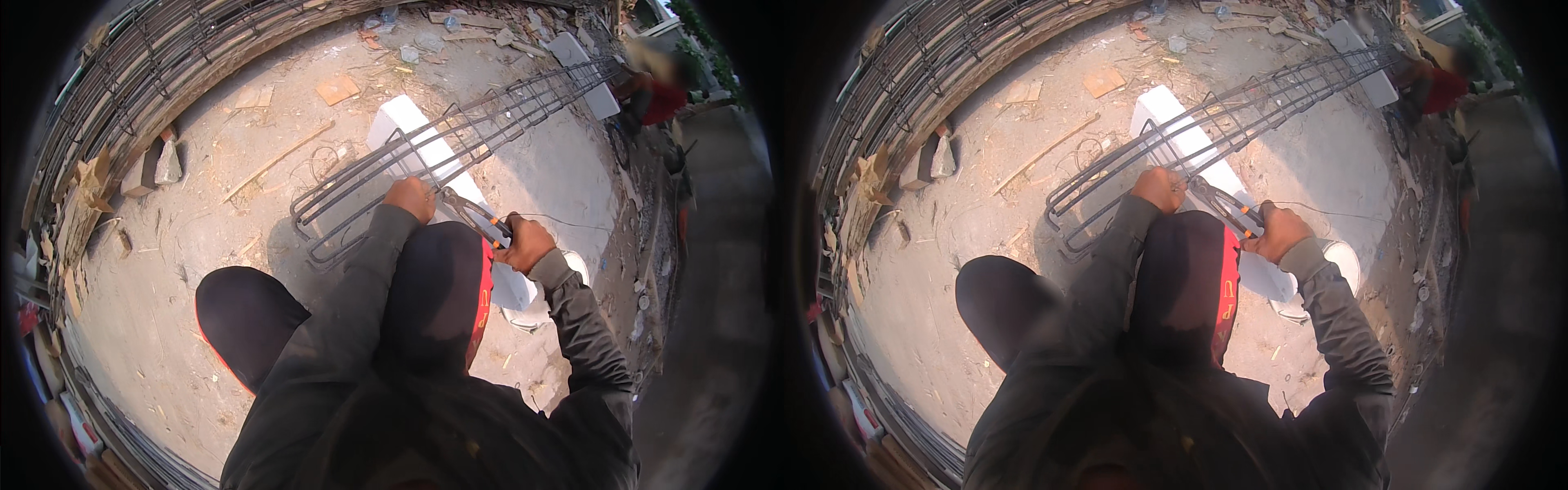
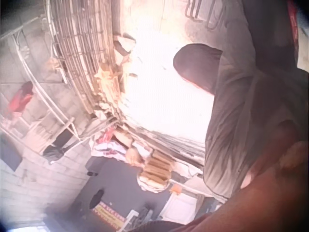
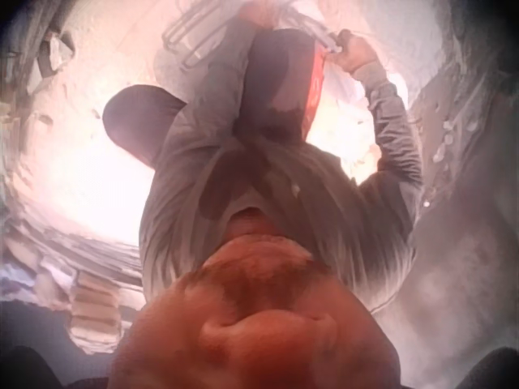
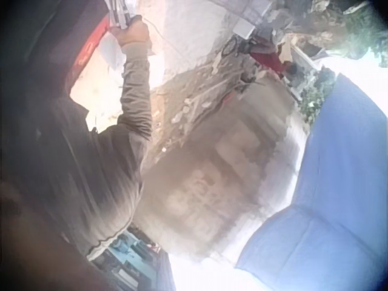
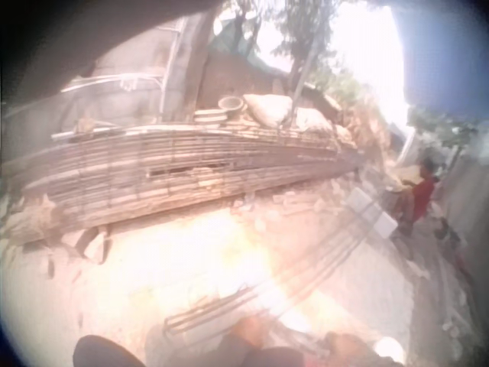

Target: The person sits on the ground and assembles a rebar cage by tying metal rods together with wire. They use pliers to twist and secure the wire at the intersections of the rods.

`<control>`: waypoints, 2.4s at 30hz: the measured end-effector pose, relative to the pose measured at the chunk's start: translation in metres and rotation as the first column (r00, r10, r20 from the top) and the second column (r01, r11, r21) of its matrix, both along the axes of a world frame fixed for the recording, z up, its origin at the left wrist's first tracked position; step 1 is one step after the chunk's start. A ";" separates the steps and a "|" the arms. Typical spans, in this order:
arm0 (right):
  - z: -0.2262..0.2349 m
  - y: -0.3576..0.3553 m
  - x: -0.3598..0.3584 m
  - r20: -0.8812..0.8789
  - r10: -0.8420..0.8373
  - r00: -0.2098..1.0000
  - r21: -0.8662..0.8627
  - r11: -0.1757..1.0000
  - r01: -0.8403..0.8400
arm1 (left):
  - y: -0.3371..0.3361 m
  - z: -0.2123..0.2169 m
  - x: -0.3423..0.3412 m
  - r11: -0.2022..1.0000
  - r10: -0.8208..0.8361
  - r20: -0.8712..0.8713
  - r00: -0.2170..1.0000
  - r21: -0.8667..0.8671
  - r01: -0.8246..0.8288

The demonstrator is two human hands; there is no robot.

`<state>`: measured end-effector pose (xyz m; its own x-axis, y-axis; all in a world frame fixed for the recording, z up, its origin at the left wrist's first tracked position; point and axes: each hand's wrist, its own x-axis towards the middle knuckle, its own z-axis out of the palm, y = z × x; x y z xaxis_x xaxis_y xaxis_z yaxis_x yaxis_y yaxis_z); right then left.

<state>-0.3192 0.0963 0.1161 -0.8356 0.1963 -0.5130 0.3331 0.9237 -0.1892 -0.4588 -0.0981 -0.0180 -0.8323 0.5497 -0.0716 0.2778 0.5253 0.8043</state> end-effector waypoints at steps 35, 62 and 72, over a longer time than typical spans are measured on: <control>-0.002 0.041 0.019 -0.449 0.573 0.686 0.390 0.816 -0.427 | -0.007 0.024 -0.009 0.979 -0.143 0.021 0.989 -0.143 0.145; -0.017 -0.004 -0.019 -0.783 -0.135 0.608 -0.296 0.940 -0.172 | 0.038 0.083 0.030 0.841 -0.201 0.379 0.903 0.540 -0.039; -0.009 0.059 0.000 -0.278 0.042 0.960 -0.831 0.490 -0.263 | -0.020 0.085 -0.031 0.803 0.319 0.205 0.925 0.460 -0.379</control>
<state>-0.3191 0.1557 0.1073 -0.9054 -0.3858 -0.1774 0.0578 0.3019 -0.9516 -0.4903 -0.1176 0.0671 -0.9771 0.2117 0.0201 0.0433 0.1055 0.9935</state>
